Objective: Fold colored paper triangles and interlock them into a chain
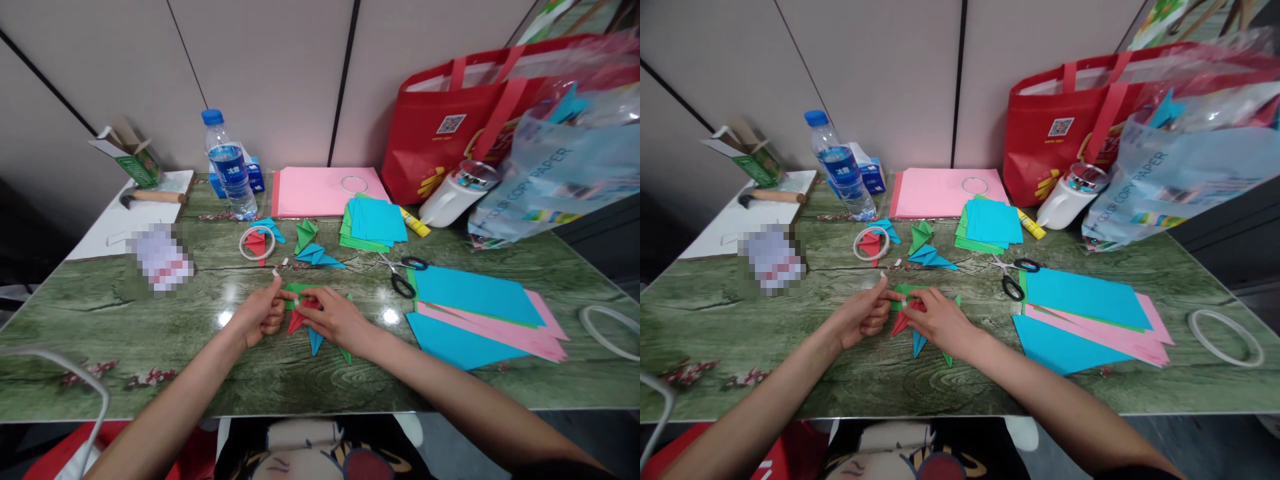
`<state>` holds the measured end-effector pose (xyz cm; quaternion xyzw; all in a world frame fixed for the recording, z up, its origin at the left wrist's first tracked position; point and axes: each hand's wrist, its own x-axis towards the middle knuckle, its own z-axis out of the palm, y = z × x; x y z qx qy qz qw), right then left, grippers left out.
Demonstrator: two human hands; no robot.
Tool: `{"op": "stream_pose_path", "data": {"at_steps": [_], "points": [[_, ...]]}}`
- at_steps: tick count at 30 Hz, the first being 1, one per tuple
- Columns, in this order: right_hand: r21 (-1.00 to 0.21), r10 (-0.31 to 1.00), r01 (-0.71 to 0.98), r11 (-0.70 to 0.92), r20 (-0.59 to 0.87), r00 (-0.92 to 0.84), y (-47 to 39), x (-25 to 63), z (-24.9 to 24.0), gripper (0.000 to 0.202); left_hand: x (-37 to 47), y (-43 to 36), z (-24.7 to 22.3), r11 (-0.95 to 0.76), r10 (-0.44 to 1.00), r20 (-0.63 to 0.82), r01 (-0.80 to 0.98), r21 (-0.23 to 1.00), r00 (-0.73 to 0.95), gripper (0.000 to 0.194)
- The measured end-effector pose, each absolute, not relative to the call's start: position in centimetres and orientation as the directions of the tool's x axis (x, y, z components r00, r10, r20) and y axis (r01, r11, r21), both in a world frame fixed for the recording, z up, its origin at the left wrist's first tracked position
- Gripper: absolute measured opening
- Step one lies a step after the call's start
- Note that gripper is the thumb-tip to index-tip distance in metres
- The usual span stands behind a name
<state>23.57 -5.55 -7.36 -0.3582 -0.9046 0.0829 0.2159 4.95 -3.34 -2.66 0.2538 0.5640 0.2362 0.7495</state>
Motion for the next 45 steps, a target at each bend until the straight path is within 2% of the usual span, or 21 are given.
{"op": "stream_pose_path", "data": {"at_steps": [5,8,10,13,15,17,20,25,28,30,34,38,45], "points": [[-0.31,0.688,0.614,0.726,0.332,-0.646,-5.5,23.5,-7.3,0.021,5.6,-4.2,-2.8,0.67,0.732,-0.654,-0.027,0.742,0.19,0.052],[-0.324,0.688,0.607,0.726,0.326,-0.649,-5.5,23.5,-7.3,0.021,6.0,-5.1,-3.4,0.558,0.82,-0.551,0.001,0.83,0.153,0.051],[-0.337,0.686,0.598,0.727,0.329,-0.648,-5.4,23.5,-7.2,0.02,5.9,-5.7,-3.9,0.421,0.894,-0.425,0.056,0.905,0.143,0.049],[-0.347,0.68,0.585,0.733,0.35,-0.644,-5.4,23.5,-7.3,0.021,5.0,-6.4,-4.6,0.114,0.985,-0.139,0.223,0.968,0.102,0.042],[-0.355,0.676,0.575,0.737,0.366,-0.64,-5.4,23.6,-7.5,0.022,4.1,-6.5,-4.7,-0.056,0.991,0.006,0.38,0.923,0.132,0.03],[-0.375,0.676,0.563,0.737,0.374,-0.635,-5.3,23.6,-7.7,0.023,3.3,-6.6,-4.8,-0.242,0.952,0.12,0.453,0.858,0.281,0.027],[-0.417,0.678,0.539,0.732,0.376,-0.631,-5.1,23.8,-7.9,0.024,2.7,-6.8,-5.0,-0.482,0.842,0.241,0.473,0.738,0.482,0.024],[-0.448,0.659,0.492,0.746,0.39,-0.644,-4.7,24.0,-8.0,0.028,2.5,-7.3,-5.8,-0.728,0.679,0.376,0.513,0.455,0.63,0.028],[-0.447,0.658,0.496,0.744,0.369,-0.656,-4.5,24.0,-8.0,0.028,2.6,-7.4,-6.1,-0.78,0.625,0.418,0.548,0.302,0.66,0.031],[-0.432,0.664,0.517,0.739,0.335,-0.669,-4.4,23.9,-7.9,0.028,2.6,-7.4,-6.2,-0.786,0.613,0.429,0.567,0.246,0.664,0.033],[-0.41,0.673,0.554,0.725,0.25,-0.696,-3.8,23.5,-7.3,0.026,2.8,-7.3,-6.1,-0.794,0.592,0.448,0.581,0.181,0.669,0.035],[-0.387,0.685,0.608,0.693,0.09,-0.723,-2.5,22.8,-5.6,0.021,3.0,-7.2,-5.9,-0.817,0.543,0.485,0.564,0.119,0.685,0.038],[-0.199,0.629,0.634,0.748,-0.094,-0.772,-1.0,21.6,-3.2,0.017,3.0,-7.2,-6.1,-0.82,0.519,0.496,0.57,0.059,0.696,0.042]]}}
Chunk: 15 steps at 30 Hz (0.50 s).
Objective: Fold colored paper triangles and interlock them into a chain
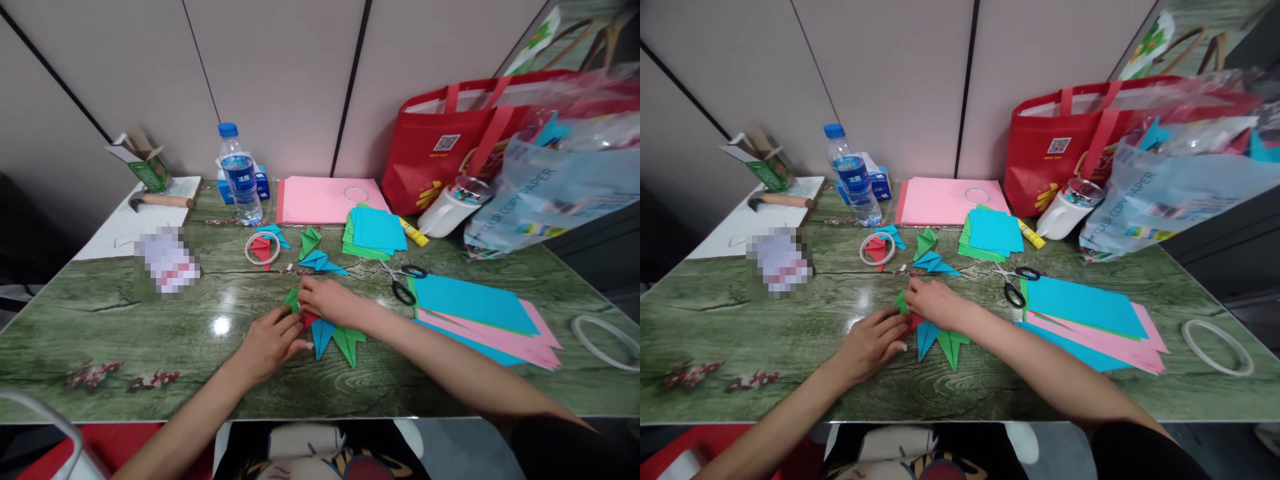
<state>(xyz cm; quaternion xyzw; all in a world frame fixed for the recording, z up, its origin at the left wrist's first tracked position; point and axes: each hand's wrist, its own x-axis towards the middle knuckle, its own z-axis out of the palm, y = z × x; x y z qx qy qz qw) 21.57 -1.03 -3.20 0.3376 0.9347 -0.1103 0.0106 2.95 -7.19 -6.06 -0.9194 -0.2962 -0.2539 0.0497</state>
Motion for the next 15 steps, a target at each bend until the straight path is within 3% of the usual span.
{"op": "stream_pose_path", "data": {"at_steps": [9,15], "points": [[-0.112,0.575,0.59,0.8,-0.138,-0.806,-0.8,21.3,-2.7,0.018,2.7,-7.0,-6.4,-0.82,0.535,0.487,0.563,0.102,0.69,0.036],[-0.094,0.473,0.474,0.875,-0.032,-0.88,-0.7,22.1,-4.1,0.017,2.6,-7.0,-6.2,-0.815,0.554,0.463,0.564,0.133,0.692,0.037]]}}
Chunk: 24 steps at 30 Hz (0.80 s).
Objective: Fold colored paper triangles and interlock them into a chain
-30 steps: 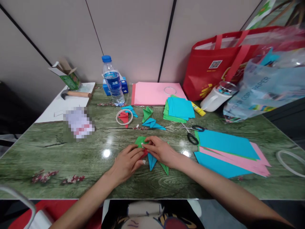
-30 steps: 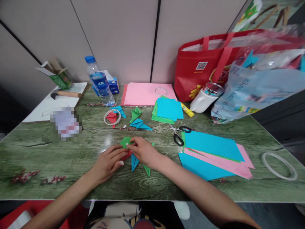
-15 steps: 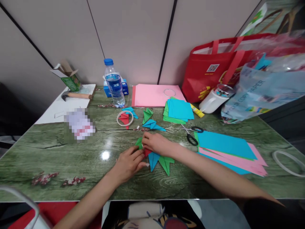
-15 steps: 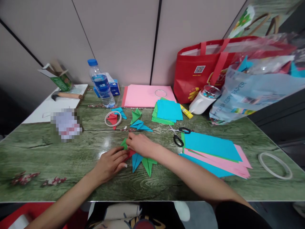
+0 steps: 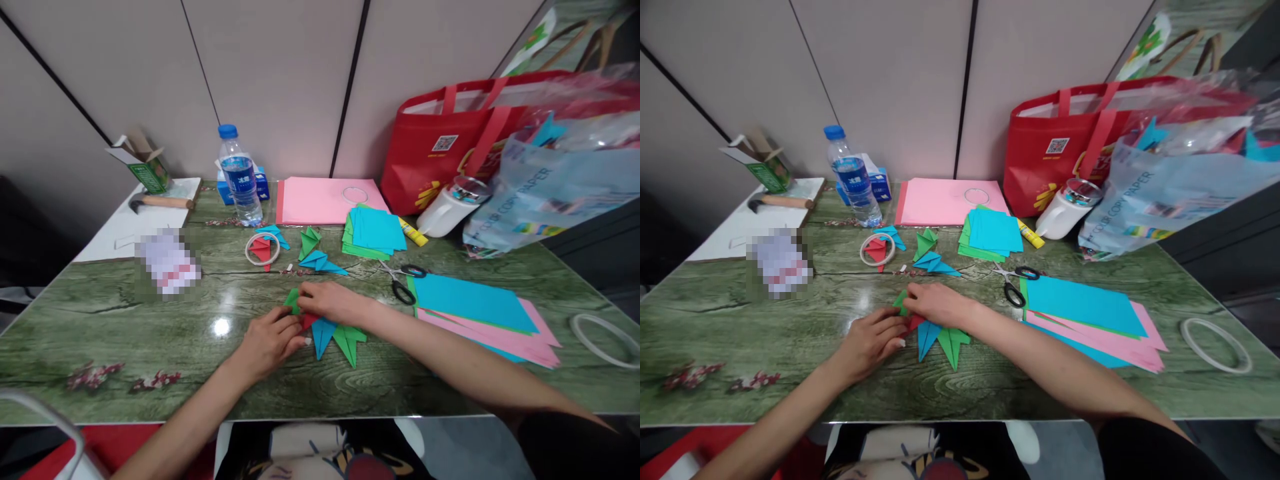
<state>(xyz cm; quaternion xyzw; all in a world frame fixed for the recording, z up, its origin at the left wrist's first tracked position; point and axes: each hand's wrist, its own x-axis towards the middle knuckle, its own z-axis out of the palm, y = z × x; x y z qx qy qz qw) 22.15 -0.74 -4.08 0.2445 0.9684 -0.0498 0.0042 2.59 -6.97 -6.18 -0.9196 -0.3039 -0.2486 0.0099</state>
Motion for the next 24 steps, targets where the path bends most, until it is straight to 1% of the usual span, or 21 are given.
{"op": "stream_pose_path", "data": {"at_steps": [3,6,9,13,19,24], "points": [[-0.136,0.479,0.471,0.871,0.032,-0.877,-0.3,22.5,-4.8,0.017,2.5,-7.0,-6.1,-0.813,0.558,0.461,0.565,0.139,0.69,0.036],[-0.205,0.449,0.425,0.882,0.088,-0.889,0.1,22.8,-5.1,0.017,2.5,-7.0,-6.2,-0.813,0.56,0.461,0.565,0.142,0.689,0.036],[-0.228,0.427,0.397,0.889,0.102,-0.899,0.3,22.9,-4.8,0.018,2.4,-7.0,-6.3,-0.809,0.565,0.455,0.57,0.141,0.688,0.036],[-0.201,0.423,0.405,0.892,0.056,-0.904,0.2,22.7,-4.2,0.021,2.4,-7.0,-6.2,-0.806,0.569,0.445,0.575,0.138,0.691,0.037],[-0.133,0.4,0.401,0.907,-0.031,-0.916,0.3,22.1,-3.5,0.022,2.6,-6.9,-5.9,-0.827,0.531,0.5,0.548,0.128,0.684,0.037],[-0.084,0.384,0.387,0.918,-0.047,-0.922,0.1,22.2,-3.6,0.02,2.7,-6.8,-5.8,-0.831,0.529,0.487,0.541,0.132,0.695,0.034]]}}
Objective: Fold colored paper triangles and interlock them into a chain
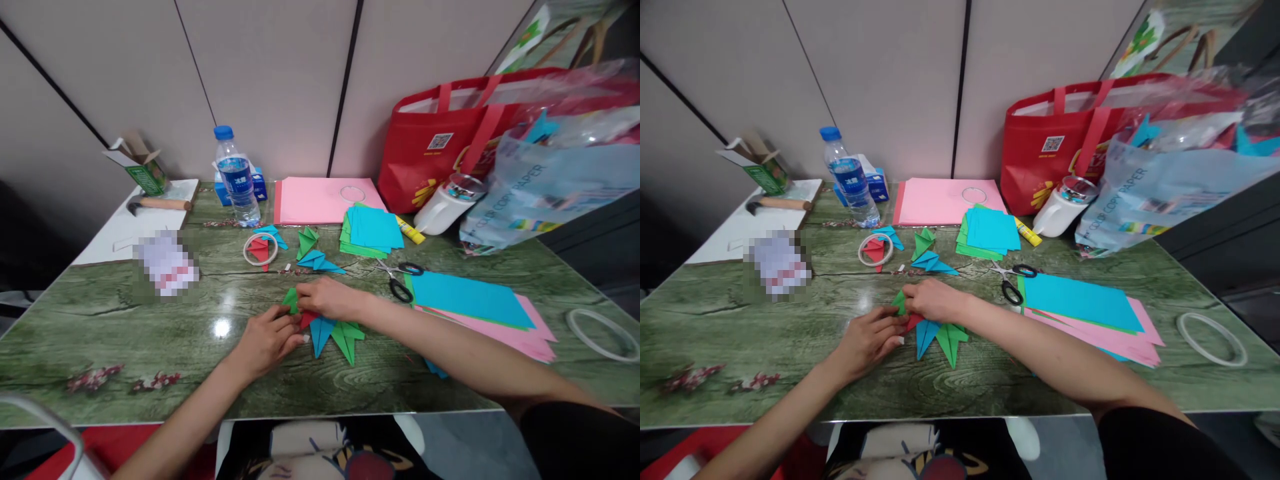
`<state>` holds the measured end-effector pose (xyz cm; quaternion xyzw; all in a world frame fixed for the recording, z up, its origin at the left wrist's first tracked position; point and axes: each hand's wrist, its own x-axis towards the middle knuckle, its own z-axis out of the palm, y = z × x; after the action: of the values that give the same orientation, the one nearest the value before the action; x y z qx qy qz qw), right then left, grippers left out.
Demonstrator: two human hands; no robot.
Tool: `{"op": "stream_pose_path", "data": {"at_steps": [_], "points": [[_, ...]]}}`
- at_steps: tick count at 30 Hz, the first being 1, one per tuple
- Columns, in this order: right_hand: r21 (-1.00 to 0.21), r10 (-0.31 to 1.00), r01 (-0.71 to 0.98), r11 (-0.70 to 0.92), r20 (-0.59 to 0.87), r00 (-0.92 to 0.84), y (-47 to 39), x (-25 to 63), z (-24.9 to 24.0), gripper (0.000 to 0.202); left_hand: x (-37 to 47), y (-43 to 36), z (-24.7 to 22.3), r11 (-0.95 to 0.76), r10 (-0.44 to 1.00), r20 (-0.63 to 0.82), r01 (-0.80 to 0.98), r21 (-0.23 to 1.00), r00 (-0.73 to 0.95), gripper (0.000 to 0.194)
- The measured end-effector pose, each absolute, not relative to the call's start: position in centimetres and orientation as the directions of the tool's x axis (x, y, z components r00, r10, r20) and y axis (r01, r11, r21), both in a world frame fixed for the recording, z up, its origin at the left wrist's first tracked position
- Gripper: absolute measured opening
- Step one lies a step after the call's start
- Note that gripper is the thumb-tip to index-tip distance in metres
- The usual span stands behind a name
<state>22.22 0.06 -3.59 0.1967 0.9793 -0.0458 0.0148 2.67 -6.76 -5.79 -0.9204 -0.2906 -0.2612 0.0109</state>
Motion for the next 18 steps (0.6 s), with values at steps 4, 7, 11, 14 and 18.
{"op": "stream_pose_path", "data": {"at_steps": [4,7,11,14,18], "points": [[-0.065,0.388,0.388,0.919,-0.014,-0.922,0.1,22.7,-4.5,0.018,2.6,-6.8,-5.9,-0.832,0.529,0.486,0.538,0.135,0.696,0.032],[-0.09,0.399,0.395,0.914,0.032,-0.916,0.3,23.0,-5.0,0.017,2.5,-6.8,-6.0,-0.837,0.518,0.501,0.532,0.129,0.694,0.03],[-0.116,0.402,0.396,0.911,0.039,-0.915,0.4,23.2,-4.9,0.016,2.4,-7.0,-6.0,-0.828,0.536,0.461,0.549,0.119,0.708,0.031],[-0.133,0.397,0.388,0.912,0.044,-0.917,0.4,23.2,-4.6,0.015,2.3,-7.1,-6.0,-0.794,0.584,0.419,0.598,0.113,0.696,0.037],[-0.154,0.408,0.396,0.905,0.056,-0.911,0.2,23.1,-4.4,0.016,2.2,-7.1,-6.2,-0.808,0.561,0.44,0.579,0.108,0.701,0.033]]}}
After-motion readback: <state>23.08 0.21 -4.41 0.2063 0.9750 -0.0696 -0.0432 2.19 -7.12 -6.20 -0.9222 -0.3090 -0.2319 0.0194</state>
